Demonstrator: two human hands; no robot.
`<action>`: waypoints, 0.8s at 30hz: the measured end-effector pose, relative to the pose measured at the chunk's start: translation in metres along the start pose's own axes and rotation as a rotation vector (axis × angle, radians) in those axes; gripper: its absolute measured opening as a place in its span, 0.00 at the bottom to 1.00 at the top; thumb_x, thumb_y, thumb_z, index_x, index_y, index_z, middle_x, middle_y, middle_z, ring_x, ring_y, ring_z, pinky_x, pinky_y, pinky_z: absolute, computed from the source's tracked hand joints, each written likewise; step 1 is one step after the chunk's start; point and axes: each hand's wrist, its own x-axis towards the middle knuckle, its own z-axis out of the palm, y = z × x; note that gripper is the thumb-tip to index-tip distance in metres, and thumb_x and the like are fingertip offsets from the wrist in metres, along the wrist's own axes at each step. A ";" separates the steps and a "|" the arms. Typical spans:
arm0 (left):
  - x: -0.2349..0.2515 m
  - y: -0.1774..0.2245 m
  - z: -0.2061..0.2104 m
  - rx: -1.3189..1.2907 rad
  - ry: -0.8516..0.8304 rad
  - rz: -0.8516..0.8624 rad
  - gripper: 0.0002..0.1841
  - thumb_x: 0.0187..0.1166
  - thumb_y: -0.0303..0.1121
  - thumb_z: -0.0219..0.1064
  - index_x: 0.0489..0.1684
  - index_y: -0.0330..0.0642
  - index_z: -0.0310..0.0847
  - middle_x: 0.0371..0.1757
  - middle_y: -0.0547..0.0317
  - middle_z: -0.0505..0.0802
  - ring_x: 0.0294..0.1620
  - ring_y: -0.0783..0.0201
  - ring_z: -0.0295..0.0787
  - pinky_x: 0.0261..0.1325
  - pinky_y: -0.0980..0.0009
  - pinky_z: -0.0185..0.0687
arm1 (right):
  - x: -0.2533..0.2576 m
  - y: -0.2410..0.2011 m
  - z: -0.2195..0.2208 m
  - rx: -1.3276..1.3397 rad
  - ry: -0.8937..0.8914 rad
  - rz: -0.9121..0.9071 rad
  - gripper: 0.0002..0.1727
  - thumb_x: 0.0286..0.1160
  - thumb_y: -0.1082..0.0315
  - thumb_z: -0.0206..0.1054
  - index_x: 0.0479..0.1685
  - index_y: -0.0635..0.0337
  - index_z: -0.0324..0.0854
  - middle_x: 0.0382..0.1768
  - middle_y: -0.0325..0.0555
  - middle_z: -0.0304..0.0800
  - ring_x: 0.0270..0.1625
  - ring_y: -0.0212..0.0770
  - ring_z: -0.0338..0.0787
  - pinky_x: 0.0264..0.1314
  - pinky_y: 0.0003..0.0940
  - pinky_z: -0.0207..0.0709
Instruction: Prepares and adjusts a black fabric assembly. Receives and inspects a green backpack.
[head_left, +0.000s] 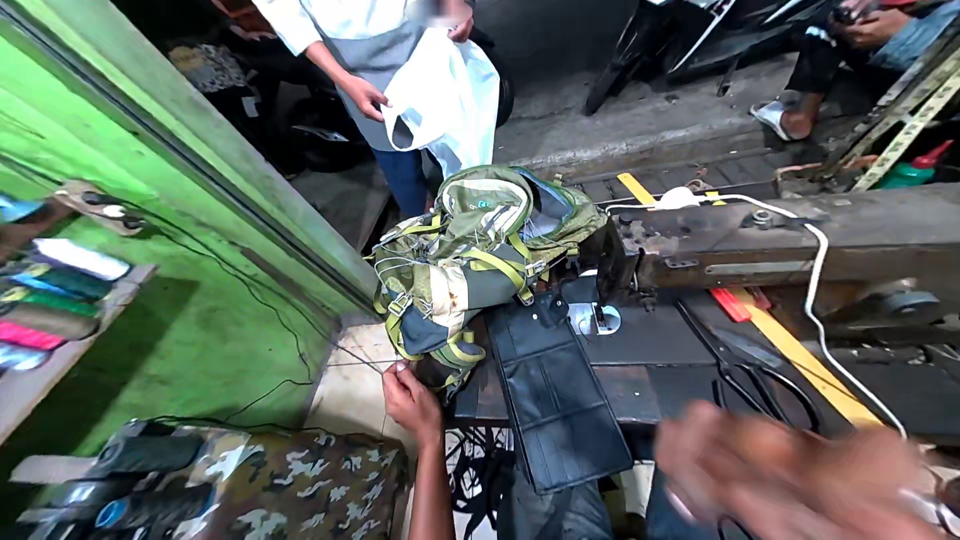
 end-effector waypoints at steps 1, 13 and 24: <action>0.000 0.000 0.000 -0.006 0.003 0.015 0.18 0.91 0.30 0.50 0.47 0.24 0.84 0.38 0.40 0.92 0.41 0.54 0.91 0.51 0.57 0.85 | -0.010 0.030 -0.019 -0.168 -0.012 0.010 0.17 0.87 0.44 0.53 0.60 0.42 0.75 0.64 0.35 0.86 0.65 0.34 0.86 0.64 0.31 0.82; -0.003 -0.008 0.004 -0.015 0.037 0.041 0.14 0.86 0.30 0.58 0.45 0.24 0.83 0.35 0.42 0.90 0.36 0.59 0.87 0.44 0.64 0.83 | -0.118 0.187 -0.111 -1.443 0.404 0.316 0.21 0.82 0.52 0.56 0.38 0.59 0.85 0.35 0.46 0.87 0.31 0.36 0.87 0.34 0.29 0.84; -0.004 -0.006 0.003 -0.011 0.049 0.019 0.14 0.84 0.32 0.59 0.43 0.27 0.84 0.32 0.47 0.89 0.32 0.65 0.85 0.39 0.69 0.80 | -0.117 0.188 -0.107 -1.600 0.303 0.300 0.22 0.83 0.51 0.56 0.35 0.59 0.87 0.32 0.47 0.88 0.35 0.42 0.91 0.38 0.34 0.86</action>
